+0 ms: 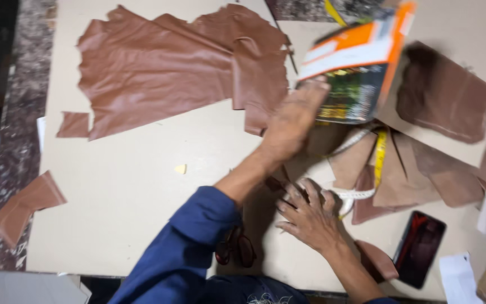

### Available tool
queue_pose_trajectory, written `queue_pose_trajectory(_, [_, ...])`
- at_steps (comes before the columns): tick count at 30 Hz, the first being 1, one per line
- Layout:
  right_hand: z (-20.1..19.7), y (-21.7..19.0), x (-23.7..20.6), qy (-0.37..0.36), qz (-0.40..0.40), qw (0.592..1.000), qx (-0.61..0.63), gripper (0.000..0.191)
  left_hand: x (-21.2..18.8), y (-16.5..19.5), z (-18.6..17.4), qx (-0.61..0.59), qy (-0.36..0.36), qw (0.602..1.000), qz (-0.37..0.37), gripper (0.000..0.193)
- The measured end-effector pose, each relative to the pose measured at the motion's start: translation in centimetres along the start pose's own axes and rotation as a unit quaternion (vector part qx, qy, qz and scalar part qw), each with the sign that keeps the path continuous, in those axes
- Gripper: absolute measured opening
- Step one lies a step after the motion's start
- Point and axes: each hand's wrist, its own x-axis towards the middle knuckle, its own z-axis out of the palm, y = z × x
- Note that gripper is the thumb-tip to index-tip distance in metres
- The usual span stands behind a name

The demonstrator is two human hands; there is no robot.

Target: The person cuts brown leather pieces on a workbench using scissors, following white chalk outlines. They fold and align the leather, trim edges, and separate cut pieces, leaving scraps on the table.

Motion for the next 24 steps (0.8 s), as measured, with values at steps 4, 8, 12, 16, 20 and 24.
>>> queue_pose_trajectory(4, [0.9,1.8,2.6,-0.033,0.109,0.988,-0.105,0.03,1.4,2.3,1.5,0.015,-0.058,0.998,0.007,0.058])
queue_pose_trajectory(8, [1.3,5.9,3.7,0.073,0.177,0.968,-0.162,0.029,1.5,2.8,1.4,0.013,-0.068,0.998,0.003,0.061])
queue_pose_trajectory(12, [-0.3,9.2,5.2,0.124,0.246,0.945,-0.174,0.017,0.7,1.6,0.3,0.036,-0.082,0.996,-0.006,0.059])
queue_pose_trajectory(16, [-3.2,10.1,7.0,0.132,0.306,0.932,-0.141,0.023,-0.6,0.6,-0.5,0.082,-0.069,0.994,-0.004,0.057])
queue_pose_trajectory(20, [-5.4,9.4,6.8,0.214,0.205,0.799,0.523,0.053,-1.6,0.1,-0.3,0.054,-0.054,0.997,-0.008,0.057])
queue_pose_trajectory(24, [-5.4,9.9,7.8,0.315,0.175,0.631,0.687,0.039,-3.4,-0.1,-0.6,0.122,-0.113,0.985,0.053,0.057])
